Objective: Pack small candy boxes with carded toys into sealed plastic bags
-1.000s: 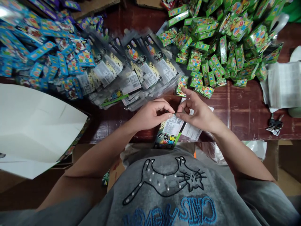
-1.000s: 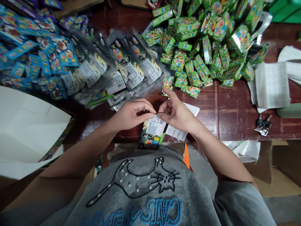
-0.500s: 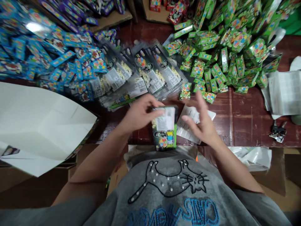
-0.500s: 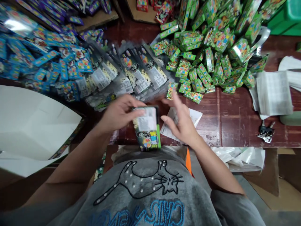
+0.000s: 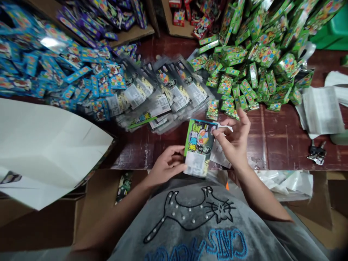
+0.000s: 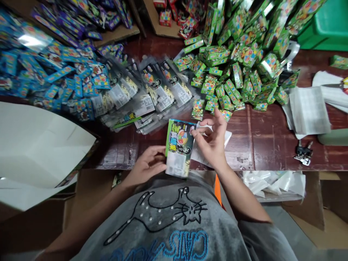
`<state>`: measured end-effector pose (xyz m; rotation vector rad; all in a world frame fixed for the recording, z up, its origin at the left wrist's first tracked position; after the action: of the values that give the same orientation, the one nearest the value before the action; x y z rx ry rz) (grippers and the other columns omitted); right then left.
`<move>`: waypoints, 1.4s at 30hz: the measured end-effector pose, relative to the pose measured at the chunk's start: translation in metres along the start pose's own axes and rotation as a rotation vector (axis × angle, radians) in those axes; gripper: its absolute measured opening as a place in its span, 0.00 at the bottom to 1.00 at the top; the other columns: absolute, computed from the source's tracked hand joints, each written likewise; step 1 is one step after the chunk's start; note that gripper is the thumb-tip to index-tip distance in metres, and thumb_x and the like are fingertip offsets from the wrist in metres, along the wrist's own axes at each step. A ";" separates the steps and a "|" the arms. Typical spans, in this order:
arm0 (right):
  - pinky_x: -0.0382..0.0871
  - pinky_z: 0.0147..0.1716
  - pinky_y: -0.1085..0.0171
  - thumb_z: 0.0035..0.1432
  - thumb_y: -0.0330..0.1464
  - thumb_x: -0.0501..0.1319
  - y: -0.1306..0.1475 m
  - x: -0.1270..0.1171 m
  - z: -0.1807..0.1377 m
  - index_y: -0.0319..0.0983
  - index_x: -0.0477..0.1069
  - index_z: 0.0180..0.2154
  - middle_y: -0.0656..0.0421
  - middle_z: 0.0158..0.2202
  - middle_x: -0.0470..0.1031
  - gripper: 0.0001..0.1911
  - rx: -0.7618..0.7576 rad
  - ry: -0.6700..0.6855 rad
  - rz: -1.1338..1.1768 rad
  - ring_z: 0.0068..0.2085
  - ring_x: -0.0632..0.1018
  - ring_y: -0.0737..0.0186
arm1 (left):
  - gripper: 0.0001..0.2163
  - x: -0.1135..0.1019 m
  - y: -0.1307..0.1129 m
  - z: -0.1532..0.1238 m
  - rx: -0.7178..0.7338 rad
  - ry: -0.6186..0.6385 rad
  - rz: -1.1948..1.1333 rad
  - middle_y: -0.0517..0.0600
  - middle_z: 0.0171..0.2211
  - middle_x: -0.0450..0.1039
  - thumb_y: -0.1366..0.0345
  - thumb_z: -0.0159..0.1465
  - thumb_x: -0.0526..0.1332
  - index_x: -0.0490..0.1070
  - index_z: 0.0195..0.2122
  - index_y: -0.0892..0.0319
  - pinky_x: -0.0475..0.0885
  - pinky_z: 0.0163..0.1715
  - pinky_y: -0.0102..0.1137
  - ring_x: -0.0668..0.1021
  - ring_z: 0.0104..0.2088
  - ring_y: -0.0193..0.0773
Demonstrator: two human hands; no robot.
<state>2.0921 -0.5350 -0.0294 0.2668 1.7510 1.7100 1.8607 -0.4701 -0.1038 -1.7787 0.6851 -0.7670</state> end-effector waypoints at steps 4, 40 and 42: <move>0.84 0.39 0.56 0.70 0.43 0.65 0.005 0.015 -0.009 0.62 0.39 0.76 0.55 0.55 0.74 0.45 -0.011 0.177 0.000 0.45 0.80 0.56 | 0.23 -0.007 -0.020 0.023 0.137 -0.137 -0.029 0.54 0.54 0.77 0.58 0.68 0.71 0.67 0.61 0.51 0.80 0.47 0.33 0.82 0.51 0.40; 0.82 0.42 0.57 0.67 0.43 0.70 0.012 0.033 -0.005 0.55 0.46 0.77 0.61 0.40 0.77 0.47 0.102 0.394 0.045 0.38 0.80 0.59 | 0.07 -0.013 -0.050 0.051 0.130 -0.061 0.094 0.52 0.43 0.83 0.60 0.67 0.70 0.79 0.39 0.59 0.77 0.47 0.31 0.83 0.44 0.37; 0.80 0.39 0.59 0.64 0.41 0.73 0.012 0.035 -0.001 0.54 0.49 0.76 0.62 0.38 0.76 0.49 0.172 0.376 0.095 0.37 0.79 0.61 | 0.07 -0.014 -0.056 0.055 0.074 -0.052 0.113 0.51 0.39 0.83 0.61 0.65 0.70 0.80 0.38 0.60 0.76 0.43 0.31 0.82 0.40 0.36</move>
<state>2.0615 -0.5143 -0.0296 0.1083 2.1946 1.7639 1.8996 -0.4104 -0.0672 -1.6723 0.7077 -0.6592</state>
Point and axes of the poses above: each hand's wrist, its own z-axis towards the middle knuckle, its own x-axis out of the palm, y = z × x, the point moved 7 cm from there along z, towards the middle knuckle
